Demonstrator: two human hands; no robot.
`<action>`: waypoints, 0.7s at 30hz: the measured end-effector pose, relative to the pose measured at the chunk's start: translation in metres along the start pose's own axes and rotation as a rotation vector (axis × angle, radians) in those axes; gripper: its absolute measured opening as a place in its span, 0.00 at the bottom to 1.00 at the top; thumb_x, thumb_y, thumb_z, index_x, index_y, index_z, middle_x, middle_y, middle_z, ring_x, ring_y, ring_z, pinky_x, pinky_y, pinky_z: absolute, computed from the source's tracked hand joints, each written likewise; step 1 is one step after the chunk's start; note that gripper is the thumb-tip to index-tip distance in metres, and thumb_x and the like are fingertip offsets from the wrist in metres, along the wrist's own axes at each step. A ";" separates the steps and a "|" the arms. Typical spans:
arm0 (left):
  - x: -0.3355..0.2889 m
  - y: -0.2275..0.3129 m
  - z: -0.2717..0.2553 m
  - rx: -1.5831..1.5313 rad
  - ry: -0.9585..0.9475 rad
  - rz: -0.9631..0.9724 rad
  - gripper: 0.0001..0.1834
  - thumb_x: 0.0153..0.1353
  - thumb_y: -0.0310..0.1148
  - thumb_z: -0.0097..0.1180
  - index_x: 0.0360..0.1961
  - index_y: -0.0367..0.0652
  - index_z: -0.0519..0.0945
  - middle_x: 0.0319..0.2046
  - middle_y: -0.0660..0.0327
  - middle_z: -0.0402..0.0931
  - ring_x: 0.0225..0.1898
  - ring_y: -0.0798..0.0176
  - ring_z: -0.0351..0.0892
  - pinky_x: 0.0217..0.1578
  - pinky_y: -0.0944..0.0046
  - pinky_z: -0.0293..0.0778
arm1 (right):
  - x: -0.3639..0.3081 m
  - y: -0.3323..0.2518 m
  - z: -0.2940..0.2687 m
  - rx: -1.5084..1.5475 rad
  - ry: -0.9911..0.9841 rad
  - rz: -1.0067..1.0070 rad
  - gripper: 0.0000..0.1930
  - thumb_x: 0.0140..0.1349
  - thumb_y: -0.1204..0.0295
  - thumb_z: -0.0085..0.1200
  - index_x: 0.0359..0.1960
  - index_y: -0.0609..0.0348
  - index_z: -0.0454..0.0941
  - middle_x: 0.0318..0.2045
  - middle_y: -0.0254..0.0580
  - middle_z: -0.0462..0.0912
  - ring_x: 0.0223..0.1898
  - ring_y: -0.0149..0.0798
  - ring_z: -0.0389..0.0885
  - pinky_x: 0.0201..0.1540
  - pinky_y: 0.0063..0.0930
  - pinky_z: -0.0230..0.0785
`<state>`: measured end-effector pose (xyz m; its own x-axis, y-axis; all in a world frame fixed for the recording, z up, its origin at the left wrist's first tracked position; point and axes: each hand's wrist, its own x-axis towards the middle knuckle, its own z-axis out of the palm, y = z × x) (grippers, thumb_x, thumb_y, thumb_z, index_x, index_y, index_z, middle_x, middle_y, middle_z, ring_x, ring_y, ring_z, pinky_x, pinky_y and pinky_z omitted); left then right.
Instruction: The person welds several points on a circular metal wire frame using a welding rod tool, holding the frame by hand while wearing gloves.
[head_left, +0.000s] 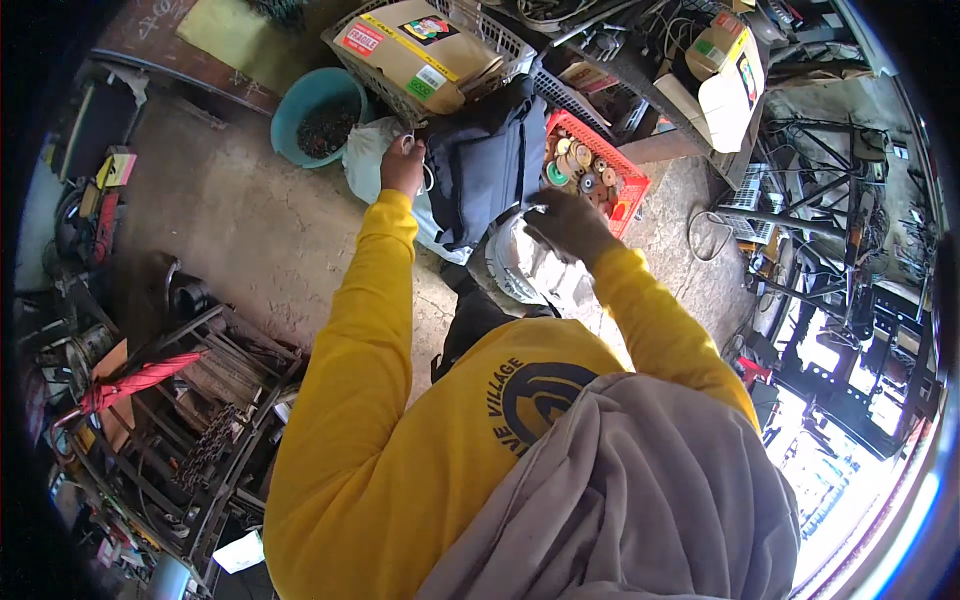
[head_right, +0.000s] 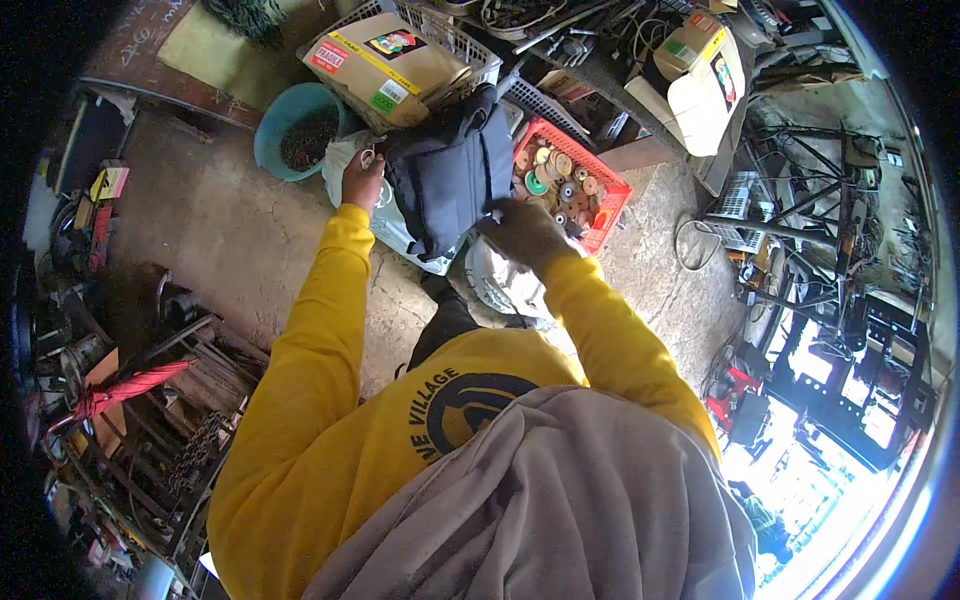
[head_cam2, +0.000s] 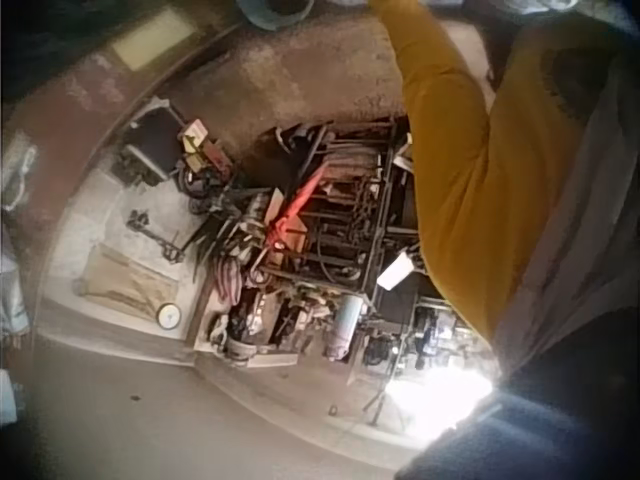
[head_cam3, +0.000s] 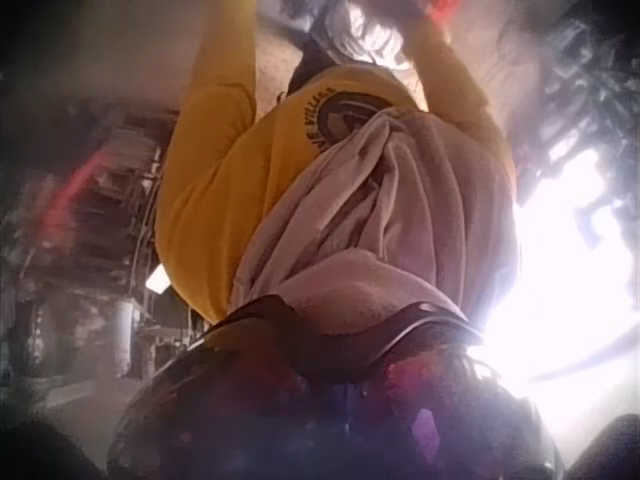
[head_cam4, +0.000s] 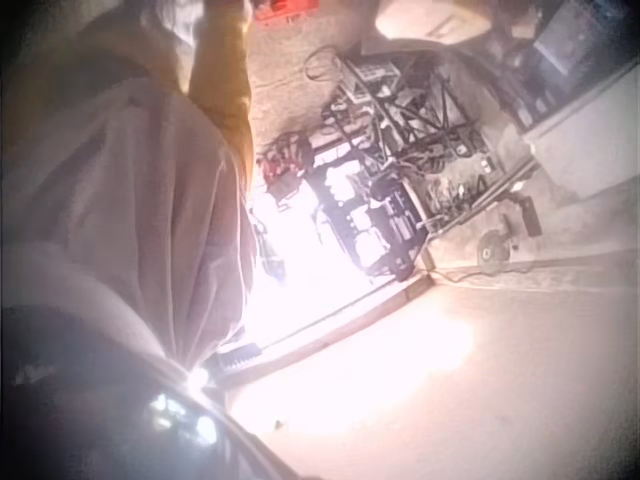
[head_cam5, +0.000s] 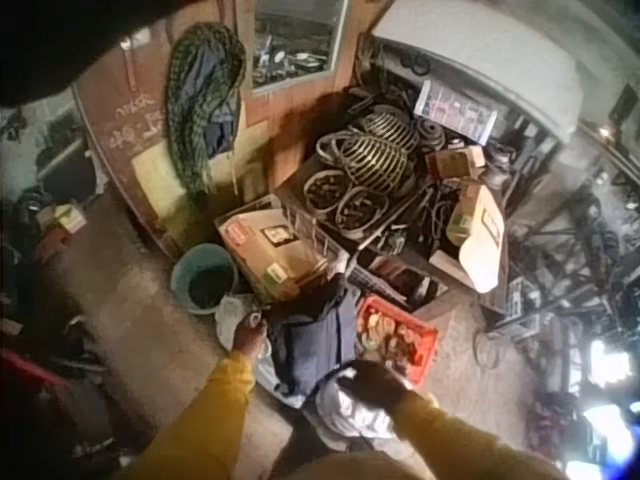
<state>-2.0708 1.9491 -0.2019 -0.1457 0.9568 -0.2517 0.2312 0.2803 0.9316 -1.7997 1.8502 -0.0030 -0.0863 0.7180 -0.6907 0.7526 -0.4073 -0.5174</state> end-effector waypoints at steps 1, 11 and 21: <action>-0.005 0.004 0.002 -0.068 0.001 -0.040 0.17 0.65 0.39 0.60 0.46 0.35 0.79 0.37 0.55 0.83 0.38 0.58 0.81 0.42 0.60 0.75 | 0.015 -0.020 -0.002 -0.070 0.073 -0.113 0.23 0.63 0.54 0.57 0.55 0.54 0.80 0.41 0.54 0.87 0.39 0.42 0.87 0.47 0.35 0.79; -0.046 0.024 -0.001 -0.564 -0.209 -0.260 0.08 0.62 0.36 0.64 0.35 0.48 0.76 0.23 0.71 0.68 0.20 0.77 0.63 0.18 0.72 0.60 | 0.154 -0.161 0.014 -0.862 -0.010 -0.367 0.18 0.59 0.60 0.57 0.48 0.55 0.85 0.42 0.53 0.87 0.47 0.52 0.86 0.49 0.43 0.78; -0.039 0.009 0.007 -0.378 -0.163 0.013 0.12 0.60 0.34 0.63 0.43 0.40 0.80 0.31 0.62 0.81 0.29 0.66 0.77 0.32 0.64 0.75 | 0.164 -0.152 0.030 -0.920 0.145 -0.464 0.11 0.51 0.66 0.60 0.34 0.55 0.88 0.33 0.49 0.88 0.38 0.50 0.88 0.39 0.43 0.80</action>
<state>-2.0565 1.9146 -0.1854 0.0161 0.9684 -0.2487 -0.1422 0.2485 0.9581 -1.9483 2.0132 -0.0531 -0.4610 0.7799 -0.4233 0.8779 0.4704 -0.0893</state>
